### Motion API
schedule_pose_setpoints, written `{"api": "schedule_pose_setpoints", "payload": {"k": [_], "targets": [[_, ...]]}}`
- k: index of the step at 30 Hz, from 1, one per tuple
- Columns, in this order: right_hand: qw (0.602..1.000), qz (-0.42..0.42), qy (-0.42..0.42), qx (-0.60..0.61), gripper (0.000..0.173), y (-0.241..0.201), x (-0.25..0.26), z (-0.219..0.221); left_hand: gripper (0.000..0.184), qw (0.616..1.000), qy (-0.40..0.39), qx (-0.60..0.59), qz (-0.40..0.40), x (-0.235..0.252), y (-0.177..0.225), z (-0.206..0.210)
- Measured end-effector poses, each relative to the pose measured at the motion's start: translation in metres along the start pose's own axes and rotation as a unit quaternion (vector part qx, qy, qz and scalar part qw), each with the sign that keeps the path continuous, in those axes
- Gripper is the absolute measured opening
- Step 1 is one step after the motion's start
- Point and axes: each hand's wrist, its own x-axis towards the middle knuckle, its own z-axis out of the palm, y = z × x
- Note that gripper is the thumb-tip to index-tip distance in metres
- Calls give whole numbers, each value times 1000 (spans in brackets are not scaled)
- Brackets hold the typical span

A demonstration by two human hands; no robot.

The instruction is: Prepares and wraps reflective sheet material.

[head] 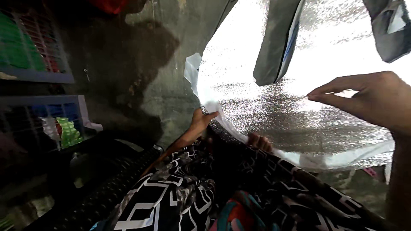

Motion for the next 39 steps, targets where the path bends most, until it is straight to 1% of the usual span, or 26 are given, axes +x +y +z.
{"api": "schedule_pose_setpoints", "payload": {"k": [2, 3, 4, 5, 6, 7, 8, 9, 10, 11, 12, 13, 14, 17, 22, 26, 30, 33, 35, 37, 39], "targets": [[997, 31, 24, 62, 28, 5, -7, -4, 36, 1000, -1, 1, -5, 0, 0, -3], [991, 47, 46, 114, 22, 7, -11, -4, 36, 1000, -2, 3, -12, 1, 1, -3], [977, 51, 80, 192, 13, 8, -12, -1, 36, 1000, -2, 4, -20, 1, 2, -3], [948, 41, 113, 294, 8, 6, -10, 6, 36, 1000, -1, 3, -28, 2, 3, -3], [909, 29, 130, 395, 10, -3, -6, 17, 37, 999, -1, 1, -33, 2, 3, -3], [868, 29, 127, 479, 11, -18, 0, 30, 38, 999, -2, -1, -35, 2, 5, -3], [841, 44, 111, 527, 12, -32, 6, 48, 38, 999, -1, -2, -33, 1, 6, -2], [840, 67, 89, 532, 13, -47, 11, 68, 37, 1000, -2, -1, -29, 1, 6, -2], [868, 84, 49, 488, 12, -59, 15, 89, 37, 1000, -3, -1, -26, 0, 6, -3], [912, 81, -5, 403, 9, -67, 20, 108, 36, 1000, -7, -1, -22, 0, 5, -4], [943, 85, -63, 315, 12, -74, 25, 126, 34, 1000, -11, -3, -18, 0, 4, -4], [959, 87, -98, 252, 16, -78, 29, 145, 32, 1000, -17, -6, -15, 1, 4, -4], [966, 88, -116, 215, 19, -78, 32, 161, 31, 1000, -20, -11, -12, 1, 4, -4], [969, 116, -131, 176, 25, -74, 40, 186, 30, 1000, -17, -23, -8, 0, 3, -5], [968, 124, -142, 166, 25, -69, 52, 191, 30, 999, -17, -35, -7, 0, 4, -4], [965, 146, -157, 152, 24, -75, 62, 192, 29, 999, -18, -38, -1, -1, 4, -4], [960, 177, -190, 103, 27, -88, 80, 193, 23, 999, -18, 18, 38, -4, 4, -7], [958, 184, -197, 95, 29, -89, 85, 194, 24, 997, -22, 46, 64, -6, 3, -8], [958, 162, -204, 117, 26, -83, 78, 189, 22, 997, -45, 35, 60, -7, 6, -13], [957, 129, -224, 131, 25, -77, 69, 181, 20, 996, -76, 16, 39, -8, 9, -19], [961, 109, -226, 120, 24, -72, 67, 179, 21, 994, -110, 10, 18, -10, 9, -27]]}}
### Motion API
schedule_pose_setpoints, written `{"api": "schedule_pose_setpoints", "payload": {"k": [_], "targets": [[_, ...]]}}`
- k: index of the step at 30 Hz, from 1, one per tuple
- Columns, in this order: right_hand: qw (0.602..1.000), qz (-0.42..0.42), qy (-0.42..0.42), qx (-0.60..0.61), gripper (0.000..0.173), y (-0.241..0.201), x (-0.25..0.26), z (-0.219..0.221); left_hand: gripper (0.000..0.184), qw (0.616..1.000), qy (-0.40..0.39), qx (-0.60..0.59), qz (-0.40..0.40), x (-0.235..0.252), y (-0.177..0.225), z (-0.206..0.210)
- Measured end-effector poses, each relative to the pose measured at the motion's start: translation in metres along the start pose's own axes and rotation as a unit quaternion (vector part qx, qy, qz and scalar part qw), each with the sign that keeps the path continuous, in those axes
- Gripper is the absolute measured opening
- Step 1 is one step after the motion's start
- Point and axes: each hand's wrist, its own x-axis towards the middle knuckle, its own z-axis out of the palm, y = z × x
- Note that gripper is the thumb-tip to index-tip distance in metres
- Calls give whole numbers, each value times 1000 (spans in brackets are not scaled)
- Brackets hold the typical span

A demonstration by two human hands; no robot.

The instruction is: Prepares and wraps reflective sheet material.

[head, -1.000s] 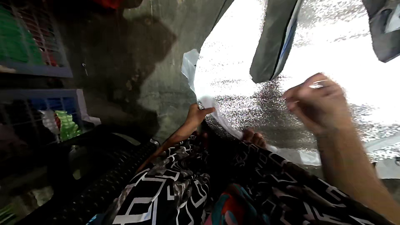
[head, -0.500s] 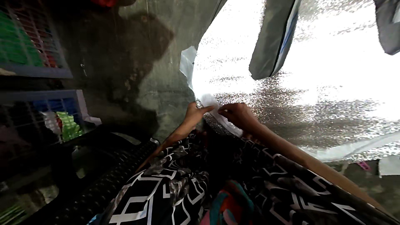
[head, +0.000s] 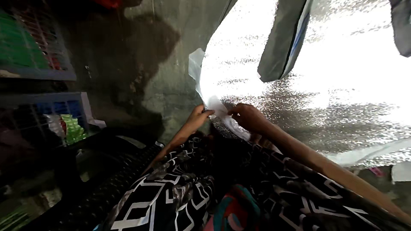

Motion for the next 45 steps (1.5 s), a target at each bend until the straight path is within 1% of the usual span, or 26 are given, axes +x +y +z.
{"api": "schedule_pose_setpoints", "payload": {"k": [3, 6, 8, 11, 14, 19, 22, 24, 27, 28, 31, 32, 36, 40, 43, 45], "targets": [[999, -33, 35, -3, 17, 6, 7, 3, 23, 998, -56, -16, 15, -4, -11, -13], [993, -70, 96, 18, 16, 14, 5, 15, 21, 993, -82, -87, 1, 9, -2, -13], [983, -112, 141, 33, 16, 23, 0, 21, 21, 987, -98, -128, -5, 12, -3, -14], [968, -172, 174, 49, 17, 35, -4, 25, 20, 983, -99, -158, -4, 18, -9, -13], [961, -197, 189, 54, 18, 43, -3, 28, 17, 983, -104, -153, -10, 23, -10, -11], [941, -233, 226, 92, 19, 48, 2, 33, 20, 980, -105, -168, -33, 23, -2, -3], [943, -223, 221, 115, 18, 49, 2, 32, 22, 975, -108, -188, -52, 23, -3, -1], [949, -206, 205, 119, 17, 46, 1, 30, 24, 967, -120, -219, -56, 21, -10, -5], [954, -198, 203, 97, 16, 43, -3, 28, 23, 953, -149, -260, -36, 26, -26, -11], [957, -195, 203, 75, 16, 41, -7, 28, 23, 953, -143, -263, -37, 26, -25, -10], [957, -194, 215, -19, 18, 32, -13, 29, 20, 968, -82, -229, -59, 20, -13, -5], [955, -194, 222, -35, 16, 31, -12, 29, 20, 968, -77, -229, -62, 21, -13, -4], [948, -213, 235, -24, 14, 33, -6, 28, 22, 964, -105, -238, -54, 23, -12, -1], [938, -234, 255, -20, 14, 24, -2, 28, 21, 970, -113, -212, -48, 21, -5, 2], [944, -208, 255, -36, 14, 15, -8, 27, 19, 971, -104, -211, -42, 18, -3, 3], [949, -184, 245, -72, 14, 13, -13, 23, 20, 972, -92, -214, -42, 14, 1, 3]]}}
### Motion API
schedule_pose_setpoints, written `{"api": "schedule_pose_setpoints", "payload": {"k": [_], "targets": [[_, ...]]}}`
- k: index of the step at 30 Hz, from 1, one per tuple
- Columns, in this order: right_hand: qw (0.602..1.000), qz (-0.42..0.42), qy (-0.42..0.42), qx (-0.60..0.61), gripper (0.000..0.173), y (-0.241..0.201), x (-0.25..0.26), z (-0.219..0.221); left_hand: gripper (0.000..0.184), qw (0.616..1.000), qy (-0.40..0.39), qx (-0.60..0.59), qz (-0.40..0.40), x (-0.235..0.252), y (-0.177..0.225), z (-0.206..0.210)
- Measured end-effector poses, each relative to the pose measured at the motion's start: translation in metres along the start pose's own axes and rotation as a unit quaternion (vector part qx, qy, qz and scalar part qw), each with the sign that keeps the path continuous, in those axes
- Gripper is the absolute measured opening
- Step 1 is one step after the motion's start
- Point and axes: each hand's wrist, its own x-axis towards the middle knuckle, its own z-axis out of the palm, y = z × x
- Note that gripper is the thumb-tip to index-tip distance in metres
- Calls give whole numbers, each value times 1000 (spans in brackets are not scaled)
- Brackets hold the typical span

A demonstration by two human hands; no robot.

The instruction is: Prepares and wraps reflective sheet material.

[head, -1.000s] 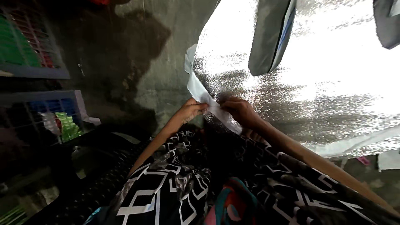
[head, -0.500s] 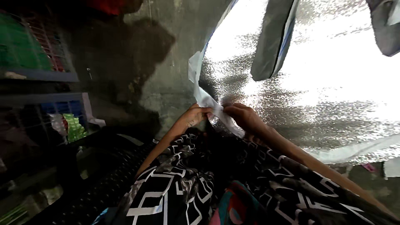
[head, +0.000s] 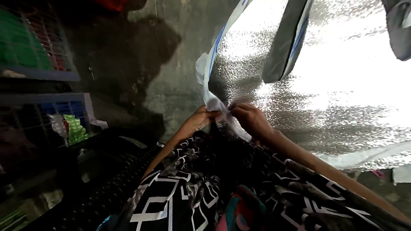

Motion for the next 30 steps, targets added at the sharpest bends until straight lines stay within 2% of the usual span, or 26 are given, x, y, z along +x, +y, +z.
{"api": "schedule_pose_setpoints", "payload": {"k": [3, 6, 8, 14, 18, 21, 24, 27, 30], "targets": [[998, -25, -4, -58, 13, 8, -4, -2, 19, 1000, 3, 9, -2, 0, 2, 2], [995, -87, 19, -54, 13, 11, 3, 5, 20, 1000, -9, 21, 13, 1, 0, -1], [994, -92, 30, -44, 13, 8, 2, 6, 20, 999, -2, 34, 16, -2, 0, 2], [992, -90, 53, -70, 16, -36, 10, -6, 20, 998, 1, 47, 35, -1, -3, -3], [995, -71, 19, -73, 11, -39, 31, 4, 20, 998, 23, 50, 38, -1, -7, -6], [995, -53, -37, -82, 10, -35, 41, 3, 20, 993, -7, 102, 59, -11, -23, -23], [990, -87, -47, -100, 5, -33, 43, 4, 25, 992, -20, 107, 67, -7, -31, -32], [993, -114, 31, -9, 12, -61, 65, 3, 20, 992, 40, 110, 54, -16, 4, 3], [977, -97, 21, 190, 23, -114, 115, -39, 18, 985, 97, 135, 51, -26, 17, 21]]}}
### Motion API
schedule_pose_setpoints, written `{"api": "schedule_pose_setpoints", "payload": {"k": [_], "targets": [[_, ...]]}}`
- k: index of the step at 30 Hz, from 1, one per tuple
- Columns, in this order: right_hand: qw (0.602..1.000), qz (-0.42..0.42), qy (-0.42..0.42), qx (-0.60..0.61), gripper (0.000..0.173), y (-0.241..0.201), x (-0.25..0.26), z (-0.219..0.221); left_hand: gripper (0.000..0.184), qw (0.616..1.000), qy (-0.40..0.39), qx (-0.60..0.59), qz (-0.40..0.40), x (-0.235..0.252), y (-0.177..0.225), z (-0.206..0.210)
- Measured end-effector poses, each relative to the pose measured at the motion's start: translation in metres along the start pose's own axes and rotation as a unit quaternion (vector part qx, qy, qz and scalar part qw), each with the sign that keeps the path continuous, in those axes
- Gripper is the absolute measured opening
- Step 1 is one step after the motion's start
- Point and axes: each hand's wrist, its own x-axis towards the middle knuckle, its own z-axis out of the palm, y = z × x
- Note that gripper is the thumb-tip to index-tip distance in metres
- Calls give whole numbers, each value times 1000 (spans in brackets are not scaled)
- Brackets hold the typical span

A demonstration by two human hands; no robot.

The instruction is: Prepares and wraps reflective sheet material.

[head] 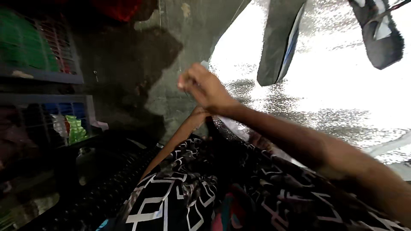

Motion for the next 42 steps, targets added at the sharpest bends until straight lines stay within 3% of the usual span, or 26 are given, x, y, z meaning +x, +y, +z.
{"api": "schedule_pose_setpoints", "payload": {"k": [3, 5, 6, 9, 12, 14, 17, 21, 25, 30, 32, 34, 35, 39, 42], "targets": [[971, 69, -48, 223, 18, -2, 24, -23, 35, 997, -59, 19, 51, 12, -38, -31], [942, 167, -123, 264, 19, 8, 24, -31, 37, 996, -51, 46, 54, 19, -44, -32], [948, 163, -143, 233, 20, 7, 28, -38, 38, 998, -26, 49, 35, 26, -33, -23], [993, 2, -118, 12, 23, -18, 50, -75, 34, 999, -8, 43, 25, 28, -18, -9], [979, -69, -75, -179, 27, -16, 35, -90, 36, 990, -55, 82, 101, 14, -38, -28], [979, -36, -39, -196, 27, 2, 4, -93, 45, 992, -45, 59, 105, 9, -47, -40], [978, 106, 22, -176, 31, 26, -48, -108, 50, 991, 42, 58, 114, 4, -30, -34], [964, 223, 5, -147, 33, 50, -89, -105, 36, 911, 127, 266, 289, 18, -5, -22], [971, 199, -62, -114, 21, 66, -105, -65, 32, 848, 131, 378, 347, 63, 16, -12], [975, 200, -54, -84, 17, 91, -103, -12, 38, 845, 145, 406, 317, 83, 9, -10], [971, 214, -47, -96, 18, 101, -102, -5, 51, 883, 164, 339, 281, 65, 11, -5], [966, 236, -44, -94, 19, 105, -100, -4, 79, 936, 164, 236, 202, 38, 11, -6], [964, 248, -43, -91, 20, 104, -99, -5, 81, 958, 150, 173, 172, 35, 4, -11], [955, 287, -41, -68, 20, 103, -99, -6, 54, 997, 18, 69, 30, 34, -1, -29], [951, 297, -46, -70, 21, 100, -98, -7, 44, 994, 31, 108, 0, 63, 12, -20]]}}
